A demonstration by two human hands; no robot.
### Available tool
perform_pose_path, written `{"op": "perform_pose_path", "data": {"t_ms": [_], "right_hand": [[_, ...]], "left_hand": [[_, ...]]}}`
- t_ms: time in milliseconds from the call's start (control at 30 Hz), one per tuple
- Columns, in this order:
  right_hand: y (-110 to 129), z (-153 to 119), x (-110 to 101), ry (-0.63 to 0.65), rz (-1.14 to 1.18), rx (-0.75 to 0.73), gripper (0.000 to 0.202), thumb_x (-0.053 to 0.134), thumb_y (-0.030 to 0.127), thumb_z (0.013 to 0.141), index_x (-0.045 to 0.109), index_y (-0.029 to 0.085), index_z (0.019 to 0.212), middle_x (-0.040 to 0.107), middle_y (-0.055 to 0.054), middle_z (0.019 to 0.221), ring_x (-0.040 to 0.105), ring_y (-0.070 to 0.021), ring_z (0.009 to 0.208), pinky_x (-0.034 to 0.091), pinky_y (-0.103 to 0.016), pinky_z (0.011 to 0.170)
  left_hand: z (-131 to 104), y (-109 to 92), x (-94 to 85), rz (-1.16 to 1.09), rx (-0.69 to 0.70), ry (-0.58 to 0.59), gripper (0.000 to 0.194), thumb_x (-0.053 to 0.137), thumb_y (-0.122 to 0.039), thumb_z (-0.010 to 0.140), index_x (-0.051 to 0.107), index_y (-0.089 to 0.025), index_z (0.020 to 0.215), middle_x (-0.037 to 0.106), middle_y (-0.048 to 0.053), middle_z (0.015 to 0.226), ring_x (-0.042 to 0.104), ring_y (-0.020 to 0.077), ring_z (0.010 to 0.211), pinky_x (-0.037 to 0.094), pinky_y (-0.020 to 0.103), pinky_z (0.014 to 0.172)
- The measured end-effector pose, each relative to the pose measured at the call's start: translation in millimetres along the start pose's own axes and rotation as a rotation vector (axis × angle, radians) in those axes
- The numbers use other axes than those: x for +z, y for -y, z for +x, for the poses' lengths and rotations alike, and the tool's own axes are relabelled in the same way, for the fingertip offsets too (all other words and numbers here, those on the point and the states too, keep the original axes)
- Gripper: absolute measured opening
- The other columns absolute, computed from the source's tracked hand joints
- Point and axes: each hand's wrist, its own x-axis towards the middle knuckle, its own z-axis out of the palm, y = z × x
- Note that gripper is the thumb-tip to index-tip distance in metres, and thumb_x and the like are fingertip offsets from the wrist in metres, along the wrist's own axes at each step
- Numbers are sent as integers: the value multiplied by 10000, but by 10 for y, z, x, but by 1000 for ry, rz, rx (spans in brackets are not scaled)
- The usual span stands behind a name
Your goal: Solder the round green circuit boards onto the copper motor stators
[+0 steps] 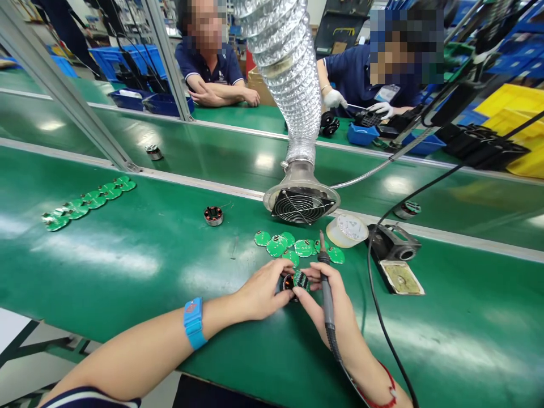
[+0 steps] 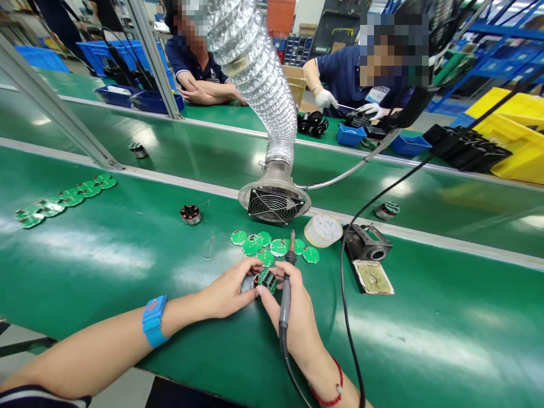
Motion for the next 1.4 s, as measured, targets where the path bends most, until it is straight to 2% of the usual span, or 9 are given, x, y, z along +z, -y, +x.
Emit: {"op": "perform_pose_path", "data": {"t_ms": [200,300,433,533,700,1033,1200,1300,1400], "right_hand": [[27,-27,-95,35,-136,-12,438,633,461,855,514,251,1221,717,-92,1047,718,-262,921,604,-422,812],[-4,-13,-115,23,-98,11,436,635,461,849,516,251,1212,730,-93,1032,726,-252,880,613,-410,789],[-84,19,-95,22,35,89,448,633,510,850,520,247,1194,751,-99,994,736,-228,786,630,-381,710],[-123,35,-91,30,123,107,459,657,523,841,527,247,1183,753,-113,1030,744,-239,852,635,-388,738],[-119,20,-94,125,239,85,441,655,488,865,511,275,1223,744,-104,1121,738,-245,989,623,-427,863],[-112,-7,-60,143,299,38,398,665,390,884,517,291,1240,731,-76,1124,724,-225,1053,607,-410,934],[-121,-28,-28,130,192,-71,364,624,354,913,504,289,1250,726,-82,1126,727,-224,1039,618,-396,905],[-110,-26,-43,143,95,-133,366,596,324,925,482,292,1272,706,-93,1180,715,-235,1063,619,-393,888],[-89,7,-117,205,11,-187,370,583,279,925,482,293,1281,694,-83,1205,709,-233,1068,610,-387,897]], "left_hand": [[-6,-67,-49,59,-18,9,291,580,-172,832,513,-206,1113,646,86,1112,622,252,1054,513,438,967],[0,-64,-65,48,-17,-2,183,537,-166,863,544,-205,1042,662,72,1046,634,236,1002,519,416,937],[-3,-57,-73,28,52,-9,220,500,-197,898,579,-190,1103,669,94,1100,618,248,1063,502,423,971],[-16,-44,-70,53,106,-19,200,497,-188,900,599,-198,1072,670,90,1133,593,234,1104,489,401,992],[-16,1,-101,97,43,-39,152,468,-140,898,602,-200,937,687,41,952,630,189,914,515,339,881],[17,39,-143,185,246,-28,169,479,-134,914,617,-186,831,653,41,843,593,181,840,483,304,816],[50,7,-60,23,82,-100,157,523,-92,822,592,-183,715,565,3,754,554,151,753,456,254,696],[85,-3,-28,-108,-49,-85,138,557,-69,759,567,-172,668,518,-16,742,522,121,677,436,222,616],[88,-53,-39,-86,-82,-67,140,579,-61,746,574,-169,658,516,-17,748,523,121,689,449,226,640]]}}
